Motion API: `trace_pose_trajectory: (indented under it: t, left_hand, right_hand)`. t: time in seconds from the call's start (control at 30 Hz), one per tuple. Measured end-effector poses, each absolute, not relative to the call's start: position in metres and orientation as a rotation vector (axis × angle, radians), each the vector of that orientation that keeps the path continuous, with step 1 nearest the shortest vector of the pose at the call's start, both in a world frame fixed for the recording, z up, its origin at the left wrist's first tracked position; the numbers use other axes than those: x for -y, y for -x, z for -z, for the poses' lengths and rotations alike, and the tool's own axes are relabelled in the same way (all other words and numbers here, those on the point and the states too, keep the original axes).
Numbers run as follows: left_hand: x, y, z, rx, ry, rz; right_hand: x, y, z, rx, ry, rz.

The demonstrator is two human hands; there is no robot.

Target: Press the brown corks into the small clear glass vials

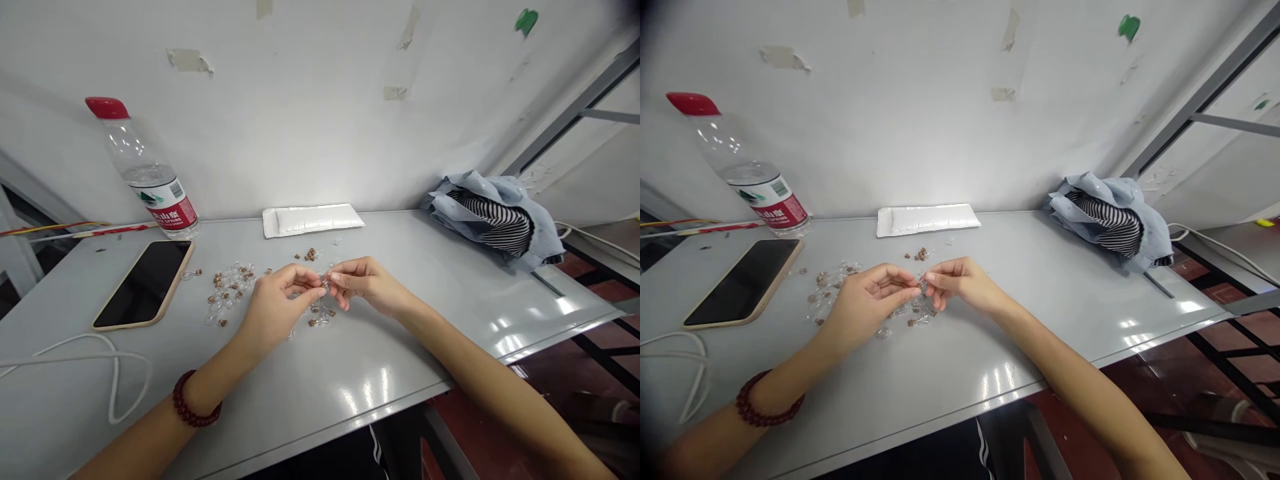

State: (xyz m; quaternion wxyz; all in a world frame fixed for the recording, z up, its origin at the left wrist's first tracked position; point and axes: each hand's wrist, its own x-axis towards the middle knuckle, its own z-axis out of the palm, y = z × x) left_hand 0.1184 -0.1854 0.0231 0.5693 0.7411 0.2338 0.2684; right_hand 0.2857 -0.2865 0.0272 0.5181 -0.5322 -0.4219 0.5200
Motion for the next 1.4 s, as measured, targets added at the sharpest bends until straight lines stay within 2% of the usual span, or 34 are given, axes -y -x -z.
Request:
trace_pose_trajectory:
  t: [0.13,0.3,0.63,0.77,0.87,1.0,1.1,1.27,1.4]
  left_hand:
    - [0.185,-0.117,-0.023,-0.492,-1.947,-0.709]
    - [0.179,-0.114,-0.022,-0.155,-2.291,-0.858]
    - [0.18,-0.111,-0.031,-0.236,-2.121,-0.43]
    - [0.179,-0.11,-0.032,-0.189,-2.138,-0.412]
    - [0.178,-0.109,-0.026,-0.114,-2.228,-0.506]
    - [0.178,-0.109,-0.013,0.031,-2.429,-0.811]
    - [0.175,-0.112,-0.004,0.019,-2.543,-0.919]
    - [0.152,-0.124,0.004,-0.204,-2.556,-0.861]
    - [0.13,-0.134,0.01,-0.341,-2.619,-0.837]
  right_hand:
    - [0.287,-0.287,-0.026,1.024,1.267,-1.314]
    - [0.287,-0.29,-0.025,1.016,1.202,-1.412]
    - [0.29,-0.289,-0.027,1.048,1.181,-1.473]
    - [0.289,-0.291,-0.025,1.06,1.167,-1.488]
    - [0.289,-0.29,-0.022,1.055,1.156,-1.509]
    - [0.289,-0.285,-0.022,1.055,1.175,-1.455]
    - [0.288,-0.289,-0.027,1.21,1.311,-1.337]
    - [0.29,-0.309,-0.039,1.547,1.825,-1.117]
    - [0.295,-0.319,-0.044,1.67,2.021,-1.041]
